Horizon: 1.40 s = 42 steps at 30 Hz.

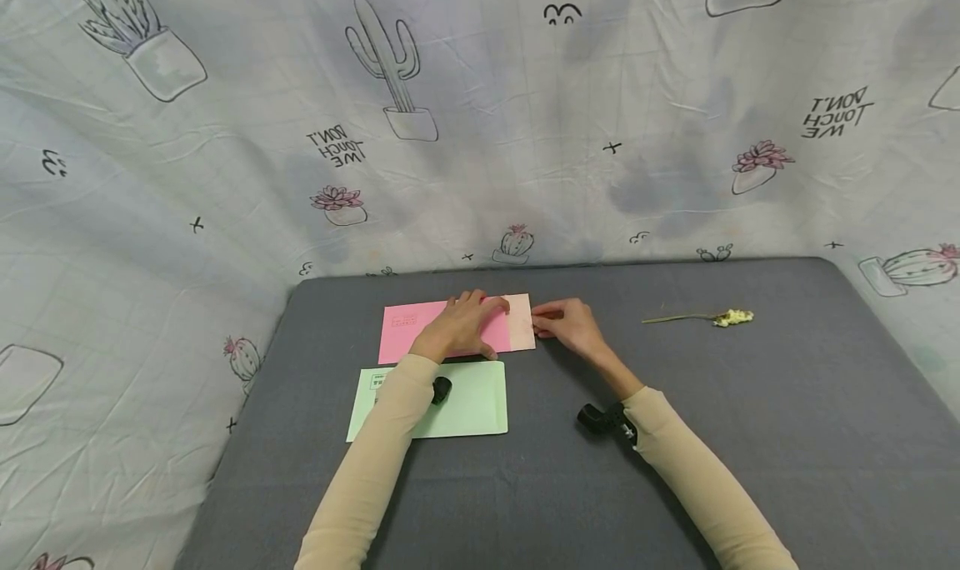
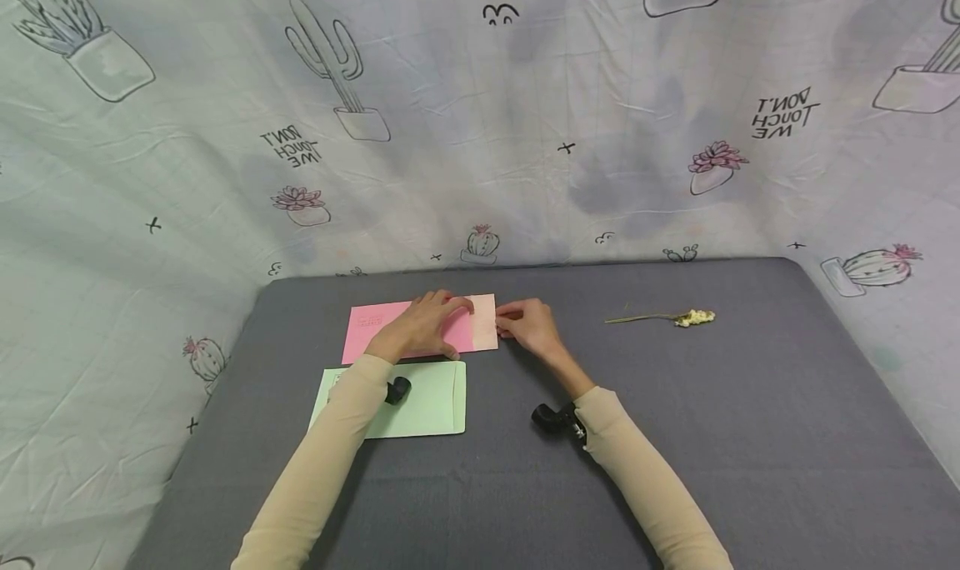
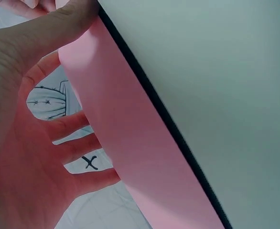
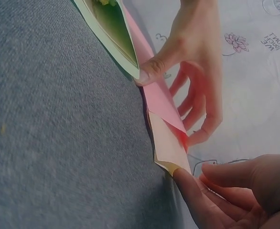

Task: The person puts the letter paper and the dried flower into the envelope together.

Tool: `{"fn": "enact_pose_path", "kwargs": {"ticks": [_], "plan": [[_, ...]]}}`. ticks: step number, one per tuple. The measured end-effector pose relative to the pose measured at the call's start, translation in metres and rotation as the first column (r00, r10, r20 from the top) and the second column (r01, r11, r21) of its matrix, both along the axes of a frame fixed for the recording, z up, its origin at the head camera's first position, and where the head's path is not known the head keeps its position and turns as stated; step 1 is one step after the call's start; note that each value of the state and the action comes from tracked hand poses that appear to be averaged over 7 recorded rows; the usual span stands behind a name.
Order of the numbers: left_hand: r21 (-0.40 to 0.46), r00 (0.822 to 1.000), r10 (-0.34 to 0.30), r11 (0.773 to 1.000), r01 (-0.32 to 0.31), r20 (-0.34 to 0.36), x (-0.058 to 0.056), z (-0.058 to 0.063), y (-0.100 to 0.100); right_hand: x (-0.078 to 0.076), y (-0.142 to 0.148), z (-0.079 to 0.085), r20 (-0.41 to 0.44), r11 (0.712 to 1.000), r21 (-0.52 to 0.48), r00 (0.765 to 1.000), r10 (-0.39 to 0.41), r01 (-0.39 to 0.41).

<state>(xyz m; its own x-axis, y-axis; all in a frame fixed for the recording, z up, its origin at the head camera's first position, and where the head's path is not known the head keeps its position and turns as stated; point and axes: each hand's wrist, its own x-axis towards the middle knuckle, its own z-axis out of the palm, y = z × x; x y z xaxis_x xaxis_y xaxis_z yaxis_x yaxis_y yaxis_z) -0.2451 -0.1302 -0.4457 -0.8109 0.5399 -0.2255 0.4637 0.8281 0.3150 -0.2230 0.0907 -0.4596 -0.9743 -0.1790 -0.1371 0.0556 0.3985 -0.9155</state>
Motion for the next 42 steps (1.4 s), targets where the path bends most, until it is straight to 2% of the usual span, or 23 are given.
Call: {"fn": "enact_pose_path", "kwargs": {"ticks": [14,28,42], "plan": [[-0.01,1.0,0.022,1.0,-0.021,0.013,0.0,0.0,0.001,0.0,-0.009,-0.004,-0.008,0.999,-0.029,0.999,0.046,-0.046],[-0.02,1.0,-0.003,1.0,0.002,-0.02,0.001,-0.001,-0.001,0.005,-0.024,-0.002,-0.01,0.997,-0.034,0.998,0.07,-0.07],[-0.037,1.0,0.002,0.999,-0.002,-0.005,0.002,0.001,-0.001,0.004,-0.03,-0.002,0.05,0.991,-0.104,0.995,0.091,-0.086]]}}
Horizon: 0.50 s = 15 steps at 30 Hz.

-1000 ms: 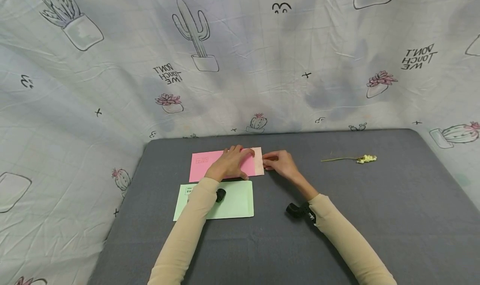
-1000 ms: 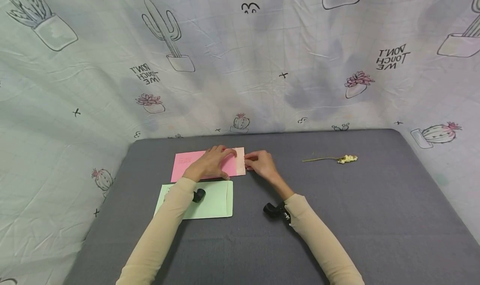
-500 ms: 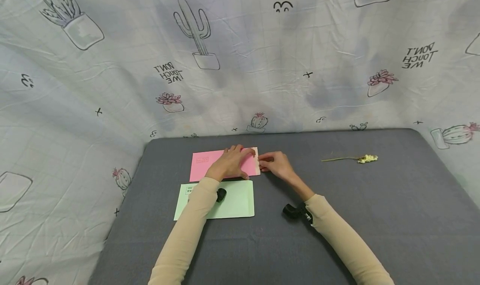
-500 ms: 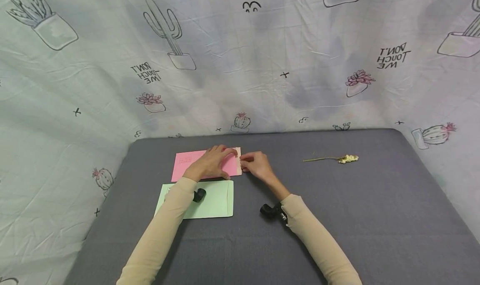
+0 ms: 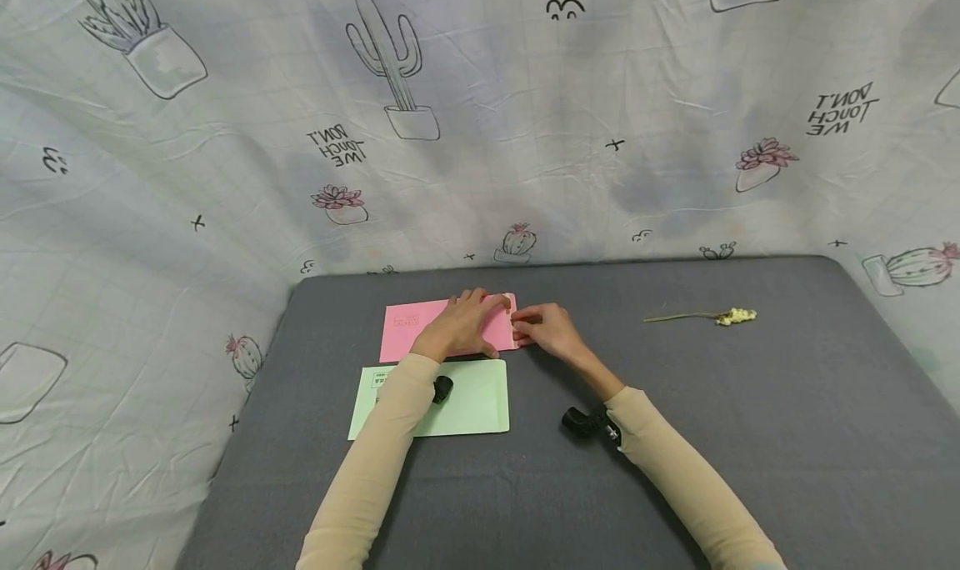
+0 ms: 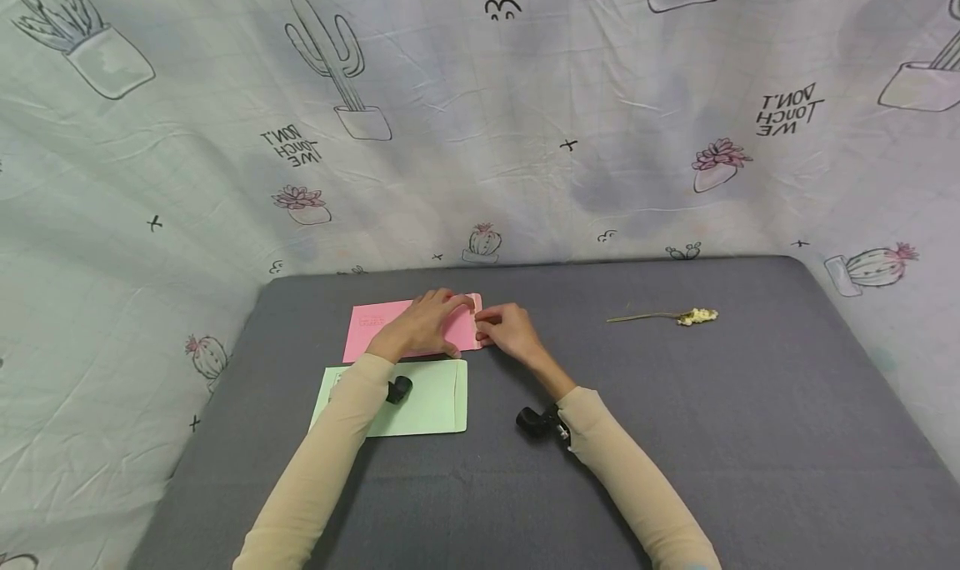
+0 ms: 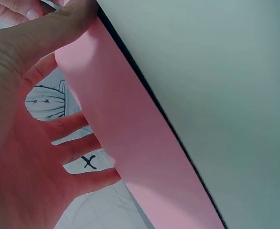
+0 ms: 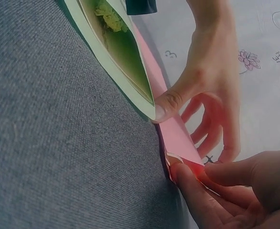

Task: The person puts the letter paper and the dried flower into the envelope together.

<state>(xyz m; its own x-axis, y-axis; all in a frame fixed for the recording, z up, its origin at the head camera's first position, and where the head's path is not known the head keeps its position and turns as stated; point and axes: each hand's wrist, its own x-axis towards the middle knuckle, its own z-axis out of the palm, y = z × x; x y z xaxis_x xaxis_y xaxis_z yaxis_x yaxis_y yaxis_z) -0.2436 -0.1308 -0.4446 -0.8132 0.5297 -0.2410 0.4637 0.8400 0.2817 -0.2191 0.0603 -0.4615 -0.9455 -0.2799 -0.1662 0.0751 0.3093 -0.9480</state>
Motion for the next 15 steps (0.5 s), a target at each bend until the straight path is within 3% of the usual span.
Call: {"fn": "enact_pose_path", "kwargs": {"ticks": [15], "plan": [[0.016,1.0,-0.003,1.0,0.003,-0.005,0.0001,-0.0015,-0.0012,-0.0005,-0.0046,-0.0034,-0.027,1.0,0.025,0.999,0.02,-0.02]]}}
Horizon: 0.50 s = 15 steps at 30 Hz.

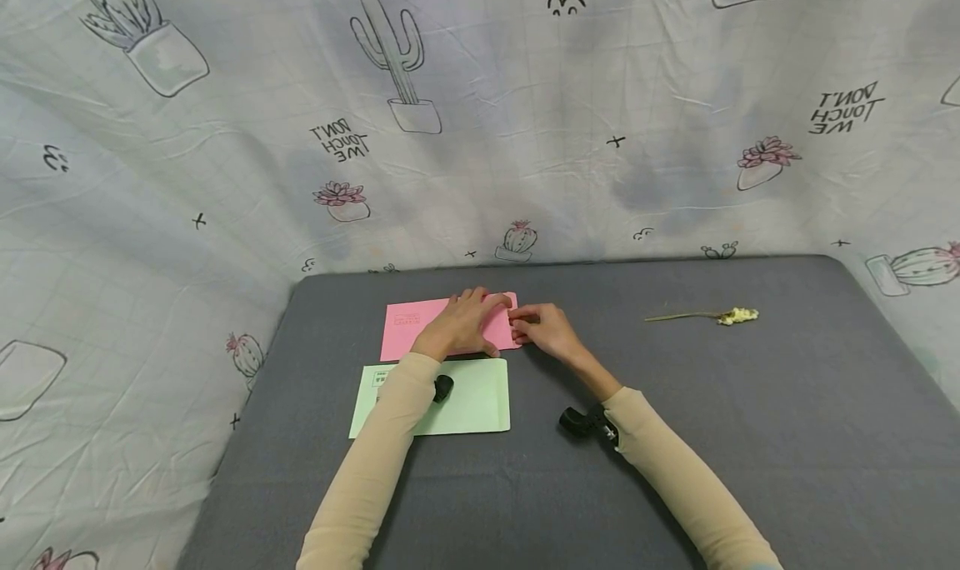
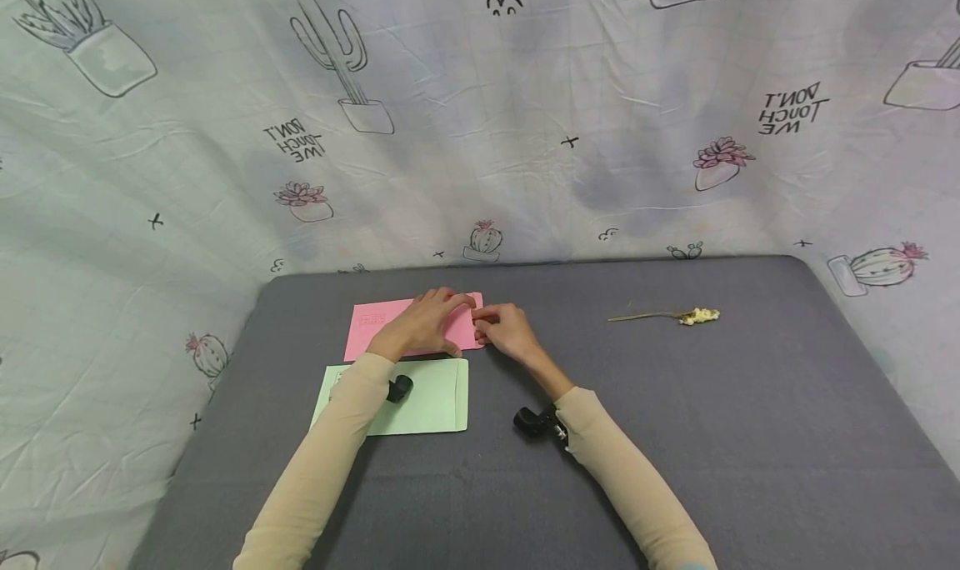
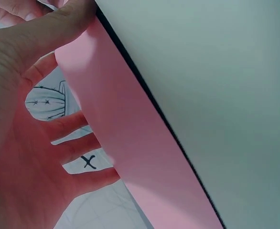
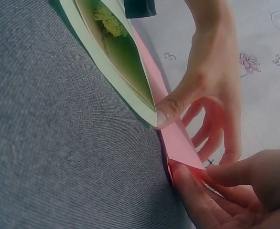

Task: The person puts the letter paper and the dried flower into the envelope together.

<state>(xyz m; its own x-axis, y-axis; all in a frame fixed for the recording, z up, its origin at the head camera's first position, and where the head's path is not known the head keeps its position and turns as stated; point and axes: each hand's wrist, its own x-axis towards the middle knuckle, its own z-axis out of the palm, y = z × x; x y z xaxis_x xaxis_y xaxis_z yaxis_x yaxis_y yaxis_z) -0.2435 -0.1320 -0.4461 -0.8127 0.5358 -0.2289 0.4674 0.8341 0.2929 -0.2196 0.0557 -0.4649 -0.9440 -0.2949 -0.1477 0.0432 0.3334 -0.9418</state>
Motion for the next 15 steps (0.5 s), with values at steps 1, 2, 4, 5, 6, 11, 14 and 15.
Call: {"fn": "enact_pose_path", "kwargs": {"ticks": [1,2,4,5,6,11,14,15], "plan": [[0.001,1.0,0.001,1.0,-0.001,0.001,0.0,0.0,0.0,0.0,0.0,0.0,0.002,1.0,-0.002,1.0,-0.002,0.002],[0.001,1.0,0.001,1.0,-0.001,0.002,0.0,0.001,0.0,0.0,0.0,0.0,0.005,1.0,-0.006,1.0,-0.003,0.003],[0.0,1.0,0.001,1.0,-0.001,0.004,0.0,0.001,0.0,0.0,0.0,0.0,0.009,1.0,-0.014,1.0,-0.004,0.004],[-0.001,1.0,0.0,1.0,0.0,0.004,0.0,0.001,0.001,0.0,0.0,0.0,0.008,1.0,-0.02,1.0,-0.001,0.001],[-0.002,1.0,-0.001,1.0,0.001,0.003,0.0,0.001,0.001,0.0,0.0,0.0,0.011,1.0,-0.027,1.0,-0.002,0.002],[0.0,1.0,-0.004,1.0,0.004,0.003,0.0,0.001,0.001,0.001,0.006,0.003,0.024,0.997,-0.075,1.0,0.008,-0.006],[0.016,1.0,0.0,1.0,0.0,0.004,0.0,0.001,0.0,0.0,0.017,0.005,0.006,0.998,-0.064,1.0,-0.005,0.005],[0.019,1.0,0.0,1.0,0.0,0.003,-0.001,0.0,0.0,0.0,0.022,0.006,-0.005,0.998,-0.055,1.0,-0.016,0.015]]}}
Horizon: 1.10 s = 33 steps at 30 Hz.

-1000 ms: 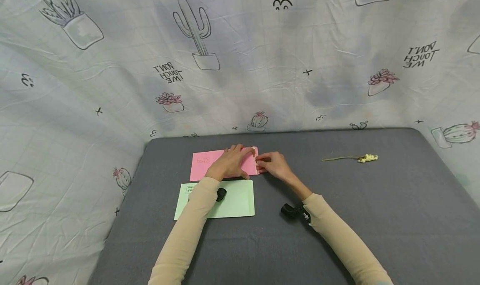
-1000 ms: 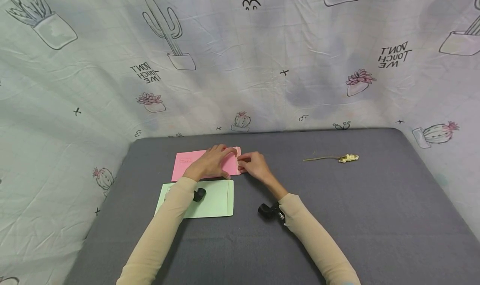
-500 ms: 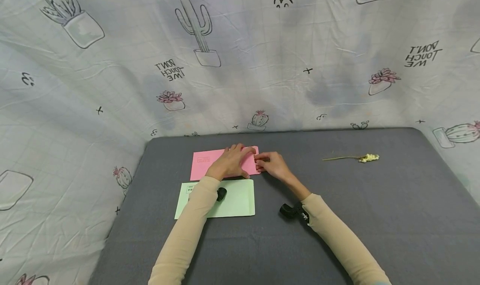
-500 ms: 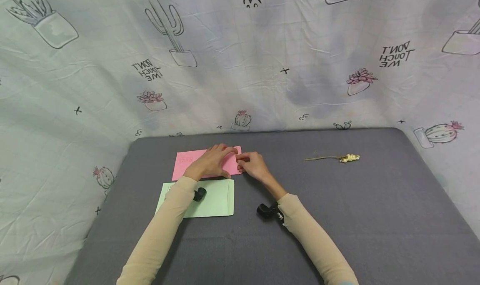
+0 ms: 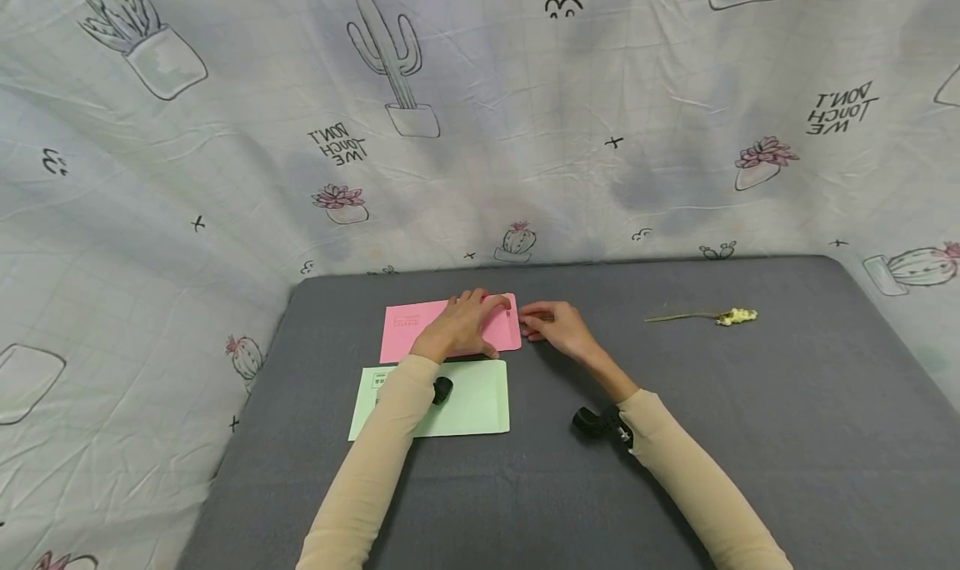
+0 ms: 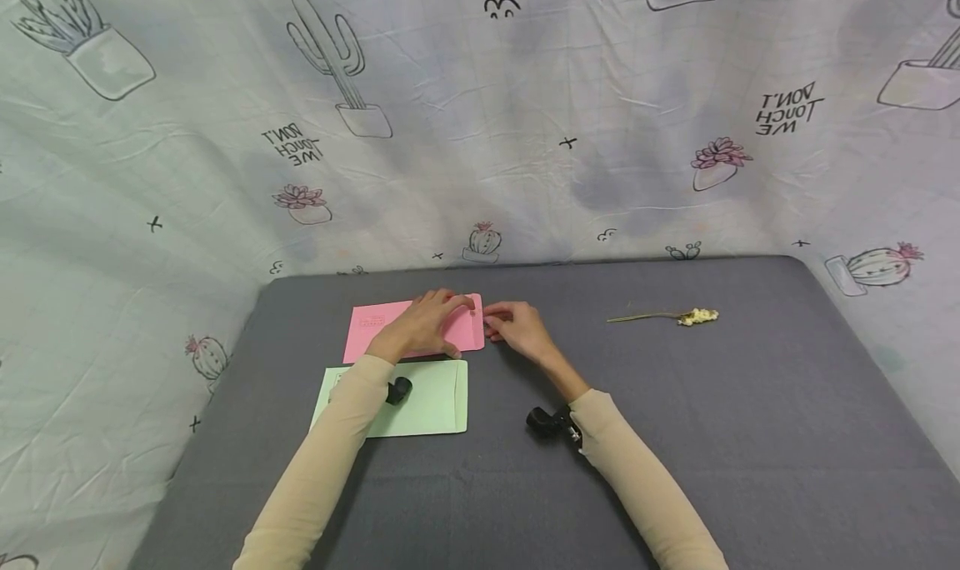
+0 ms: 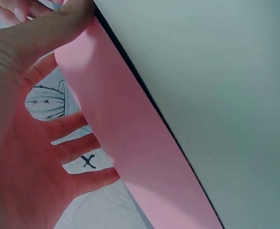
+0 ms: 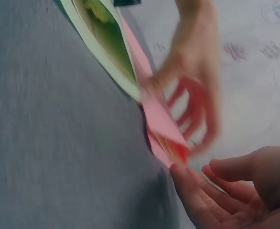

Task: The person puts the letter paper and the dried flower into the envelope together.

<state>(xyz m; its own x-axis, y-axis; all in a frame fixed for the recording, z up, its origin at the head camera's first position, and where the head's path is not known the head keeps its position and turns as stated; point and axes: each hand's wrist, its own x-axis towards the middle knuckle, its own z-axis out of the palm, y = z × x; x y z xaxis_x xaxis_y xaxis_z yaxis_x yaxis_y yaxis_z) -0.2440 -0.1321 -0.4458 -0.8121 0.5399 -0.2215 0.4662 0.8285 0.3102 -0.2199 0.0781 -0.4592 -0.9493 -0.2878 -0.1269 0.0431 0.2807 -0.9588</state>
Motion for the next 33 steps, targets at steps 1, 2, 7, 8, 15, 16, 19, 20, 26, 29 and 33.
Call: {"fn": "enact_pose_path", "kwargs": {"ticks": [1,2,7,8,15,16,19,20,26,29,33], "plan": [[0.004,1.0,0.002,1.0,-0.002,0.0,0.0,0.0,0.0,-0.001,0.006,0.0,-0.015,1.0,0.014,1.0,-0.011,0.011],[0.005,1.0,0.004,1.0,-0.004,0.001,0.0,-0.001,-0.001,-0.002,0.014,0.001,-0.036,0.999,0.027,0.999,-0.021,0.022],[0.014,1.0,0.011,1.0,-0.012,0.01,-0.002,-0.002,0.0,-0.003,0.063,0.008,-0.119,0.993,0.089,0.991,-0.067,0.077],[0.015,1.0,0.009,1.0,-0.01,0.009,-0.002,-0.002,0.0,-0.003,0.074,0.01,-0.138,0.99,0.104,0.987,-0.08,0.095],[-0.007,1.0,0.001,1.0,-0.001,-0.016,-0.004,-0.002,0.001,0.006,0.155,0.02,-0.286,0.923,0.288,0.943,-0.172,0.256],[-0.009,1.0,0.001,1.0,-0.002,-0.018,-0.005,-0.002,0.001,0.008,0.165,0.021,-0.297,0.906,0.315,0.936,-0.188,0.281],[-0.003,1.0,0.007,1.0,-0.007,-0.019,-0.005,-0.003,0.001,0.014,0.193,0.022,-0.309,0.856,0.384,0.922,-0.233,0.345],[0.0,1.0,0.008,1.0,-0.008,-0.021,-0.005,-0.004,0.001,0.016,0.202,0.022,-0.306,0.841,0.403,0.919,-0.249,0.362],[0.015,1.0,0.01,1.0,-0.009,-0.022,-0.005,-0.004,0.0,0.025,0.245,0.015,-0.306,0.799,0.498,0.93,-0.203,0.338],[0.019,1.0,0.004,1.0,-0.003,-0.024,-0.004,-0.003,0.001,0.029,0.259,0.008,-0.317,0.825,0.491,0.94,-0.128,0.278],[0.016,0.999,-0.005,1.0,0.006,-0.034,-0.003,-0.002,0.001,0.034,0.269,0.002,-0.33,0.821,0.504,0.938,-0.105,0.269]]}}
